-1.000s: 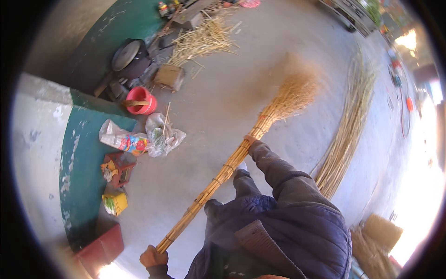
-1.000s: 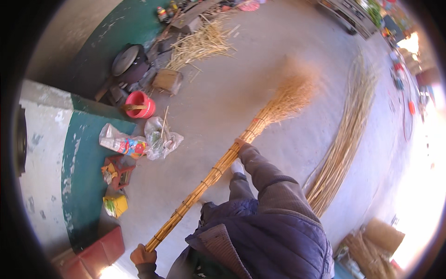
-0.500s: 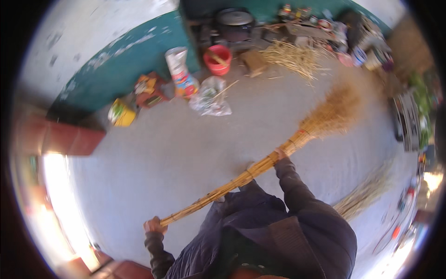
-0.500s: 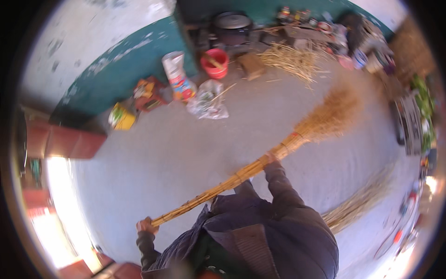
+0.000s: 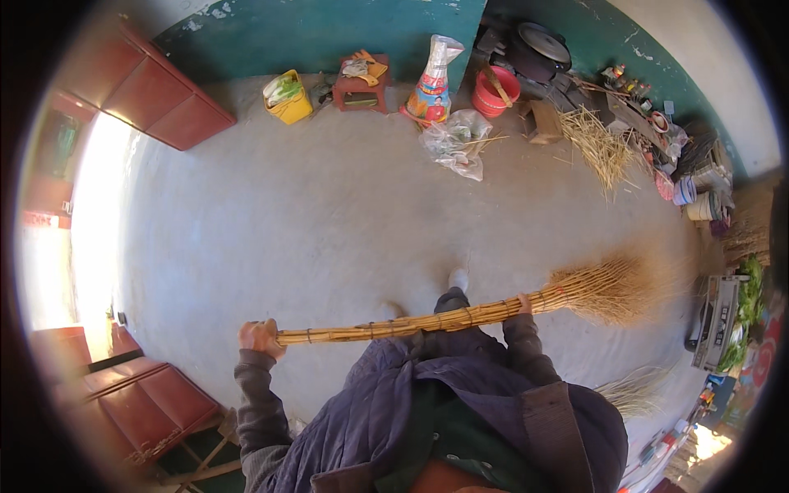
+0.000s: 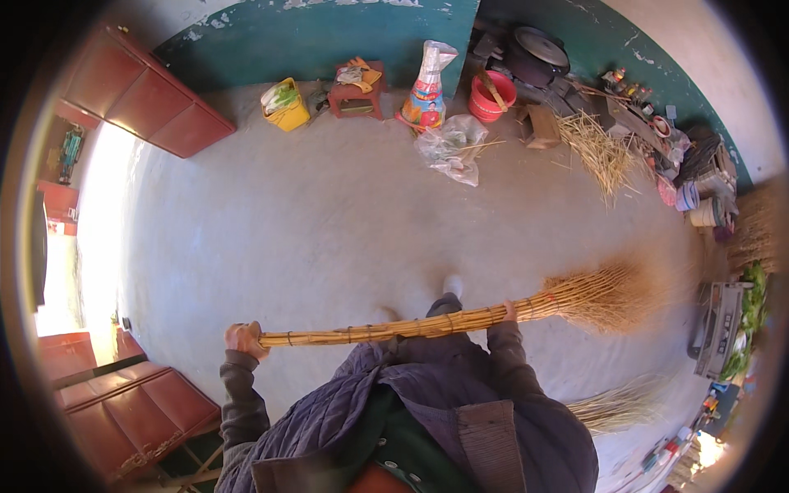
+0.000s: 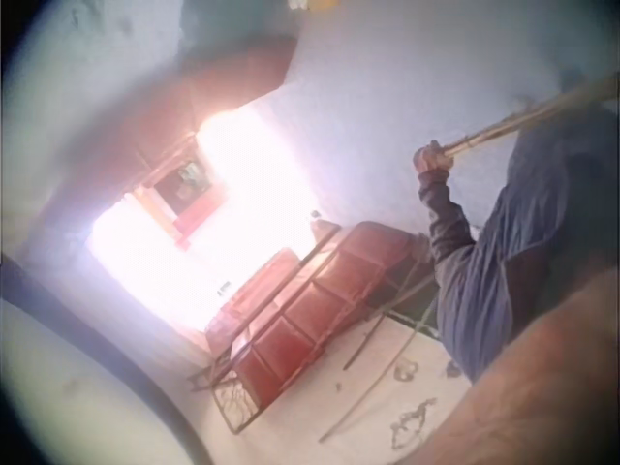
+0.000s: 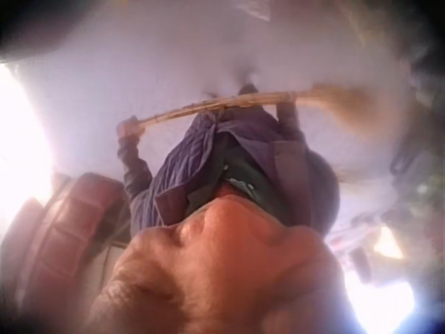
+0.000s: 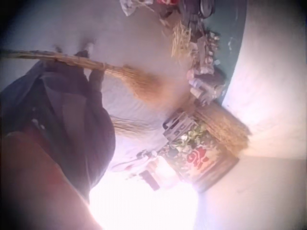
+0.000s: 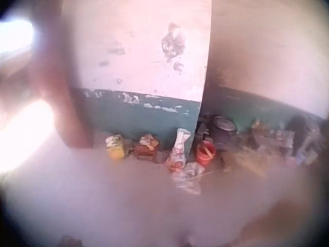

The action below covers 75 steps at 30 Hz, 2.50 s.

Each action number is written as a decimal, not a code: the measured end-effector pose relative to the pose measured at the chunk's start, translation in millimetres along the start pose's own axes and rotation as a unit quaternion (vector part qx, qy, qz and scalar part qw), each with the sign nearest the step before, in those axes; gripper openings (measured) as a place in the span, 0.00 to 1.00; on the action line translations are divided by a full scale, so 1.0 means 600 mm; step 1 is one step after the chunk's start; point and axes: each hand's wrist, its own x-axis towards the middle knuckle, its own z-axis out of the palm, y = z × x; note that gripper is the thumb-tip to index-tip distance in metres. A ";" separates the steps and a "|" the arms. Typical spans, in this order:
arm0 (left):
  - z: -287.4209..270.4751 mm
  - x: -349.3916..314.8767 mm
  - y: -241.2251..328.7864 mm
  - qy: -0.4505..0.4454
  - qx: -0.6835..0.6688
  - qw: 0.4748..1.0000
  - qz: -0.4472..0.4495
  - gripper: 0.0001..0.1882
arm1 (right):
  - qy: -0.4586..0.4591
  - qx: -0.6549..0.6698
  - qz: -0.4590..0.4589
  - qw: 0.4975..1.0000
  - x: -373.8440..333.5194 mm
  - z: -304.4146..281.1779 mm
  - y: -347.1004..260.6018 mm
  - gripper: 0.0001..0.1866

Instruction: The person sweeps a concrete floor with a traditional straw broom, then sits and trims long sticks with hand shears. The person puts on gloves before trimming and works on the floor.

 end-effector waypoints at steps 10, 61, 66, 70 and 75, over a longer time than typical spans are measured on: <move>-0.035 -0.137 -0.074 0.033 0.007 0.998 -0.058 0.13 | -0.067 -0.020 0.034 0.997 -0.014 0.118 0.084 0.12; -0.286 -0.509 0.034 -0.009 0.161 0.965 -0.207 0.16 | -0.144 -0.173 0.229 0.947 -0.100 0.161 0.383 0.17; -0.211 -0.489 0.038 0.005 0.121 0.975 -0.186 0.20 | -0.063 -0.199 0.167 0.964 -0.114 0.074 0.275 0.18; -0.201 -0.505 0.004 0.054 0.074 0.979 -0.180 0.18 | -0.085 -0.123 0.176 0.973 -0.168 0.068 0.271 0.15; -0.198 -0.600 -0.085 0.019 0.142 0.954 -0.262 0.15 | -0.110 -0.079 0.217 0.967 -0.271 0.124 0.298 0.14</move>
